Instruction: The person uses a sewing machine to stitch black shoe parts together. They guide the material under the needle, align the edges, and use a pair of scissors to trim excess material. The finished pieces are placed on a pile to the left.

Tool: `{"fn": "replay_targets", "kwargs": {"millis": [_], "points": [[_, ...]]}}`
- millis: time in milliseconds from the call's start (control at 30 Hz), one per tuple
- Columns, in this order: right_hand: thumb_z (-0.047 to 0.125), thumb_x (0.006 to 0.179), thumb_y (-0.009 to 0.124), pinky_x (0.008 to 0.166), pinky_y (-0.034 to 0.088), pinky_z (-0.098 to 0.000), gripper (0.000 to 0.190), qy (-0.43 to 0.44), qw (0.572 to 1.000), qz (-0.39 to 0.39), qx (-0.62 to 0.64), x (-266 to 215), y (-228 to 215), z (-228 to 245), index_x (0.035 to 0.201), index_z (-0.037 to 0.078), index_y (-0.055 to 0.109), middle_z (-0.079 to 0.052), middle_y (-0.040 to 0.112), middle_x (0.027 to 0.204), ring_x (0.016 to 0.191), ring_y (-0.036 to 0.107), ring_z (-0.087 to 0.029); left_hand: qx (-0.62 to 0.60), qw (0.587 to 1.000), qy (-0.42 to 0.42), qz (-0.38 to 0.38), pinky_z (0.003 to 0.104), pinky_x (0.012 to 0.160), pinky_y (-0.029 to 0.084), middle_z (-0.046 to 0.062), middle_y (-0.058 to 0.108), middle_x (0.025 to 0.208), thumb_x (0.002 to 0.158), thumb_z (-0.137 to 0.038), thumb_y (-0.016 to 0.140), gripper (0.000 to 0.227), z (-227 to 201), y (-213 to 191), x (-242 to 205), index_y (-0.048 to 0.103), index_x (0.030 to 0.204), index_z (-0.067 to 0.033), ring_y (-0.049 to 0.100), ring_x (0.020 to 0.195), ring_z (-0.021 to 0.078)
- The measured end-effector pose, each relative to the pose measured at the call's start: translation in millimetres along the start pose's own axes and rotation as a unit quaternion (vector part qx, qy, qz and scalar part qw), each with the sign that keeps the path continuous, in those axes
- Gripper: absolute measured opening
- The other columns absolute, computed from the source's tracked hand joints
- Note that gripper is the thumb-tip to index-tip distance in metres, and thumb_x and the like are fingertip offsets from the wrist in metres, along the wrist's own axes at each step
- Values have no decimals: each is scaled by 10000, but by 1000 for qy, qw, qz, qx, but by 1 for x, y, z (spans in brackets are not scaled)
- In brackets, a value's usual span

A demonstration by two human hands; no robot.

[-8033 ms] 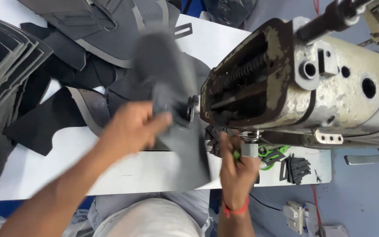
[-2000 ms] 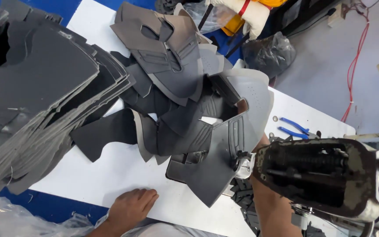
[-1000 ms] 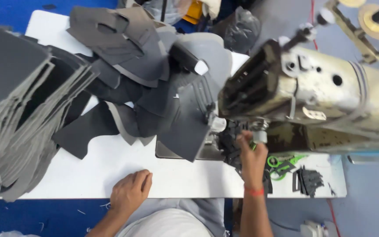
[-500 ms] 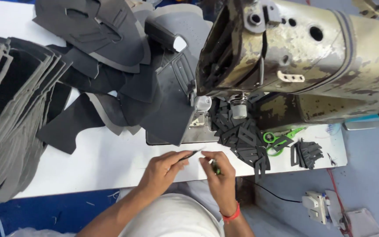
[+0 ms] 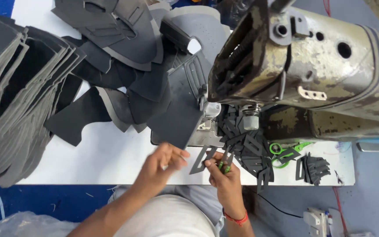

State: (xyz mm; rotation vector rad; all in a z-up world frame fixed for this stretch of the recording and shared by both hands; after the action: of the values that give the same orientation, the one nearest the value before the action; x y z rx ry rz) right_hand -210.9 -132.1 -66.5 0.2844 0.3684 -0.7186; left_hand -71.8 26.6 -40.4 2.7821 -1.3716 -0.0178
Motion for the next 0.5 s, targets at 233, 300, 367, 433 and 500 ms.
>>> {"fn": "replay_targets", "kwargs": {"millis": [233,300,367,433,500], "points": [[63,960,677,432,339,-211,196,-34,999,-38,0,0,-18,1,1129,-30,708,14,602,724,514,452,-33,-131,975,-113,-141,267,624,525,108,762,815,1018,-334,580,294,-19,-50,39,634,998,-45,681,679,109],[67,965,676,438,341,-209,205,-38,998,-44,8,-4,-17,3,1141,-30,715,18,591,724,515,446,-31,-92,977,-114,-154,257,582,514,104,753,786,1027,-331,576,303,-14,-62,51,612,941,-43,658,632,104],[46,946,681,441,342,-212,222,-33,998,-60,17,-9,-15,7,1158,-20,700,7,624,749,526,457,-33,-90,980,-78,-157,236,559,488,73,709,757,1067,-359,567,354,-6,-72,65,555,885,-56,628,611,85],[35,937,686,443,330,-204,249,-43,998,-54,1,-16,-9,14,1180,-17,702,11,627,772,542,454,-23,-141,973,-87,-161,242,560,489,73,704,760,1077,-395,551,389,4,-71,68,560,900,-49,630,612,97],[24,928,691,445,317,-196,277,-57,997,-44,-14,-19,-4,21,1202,-14,704,15,631,796,559,451,-14,-190,963,-91,-166,248,560,490,74,698,762,1086,-431,535,426,32,-63,63,564,914,-42,632,612,109]]}}
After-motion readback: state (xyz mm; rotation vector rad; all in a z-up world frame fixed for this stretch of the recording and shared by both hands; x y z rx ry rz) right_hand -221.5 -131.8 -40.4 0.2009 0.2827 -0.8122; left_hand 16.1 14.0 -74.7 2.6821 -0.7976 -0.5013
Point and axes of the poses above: each hand's wrist, its own x-axis towards the middle knuckle, its own y-axis out of the palm, z = x × y, the point moved 5 cm from there along x, towards the middle knuckle
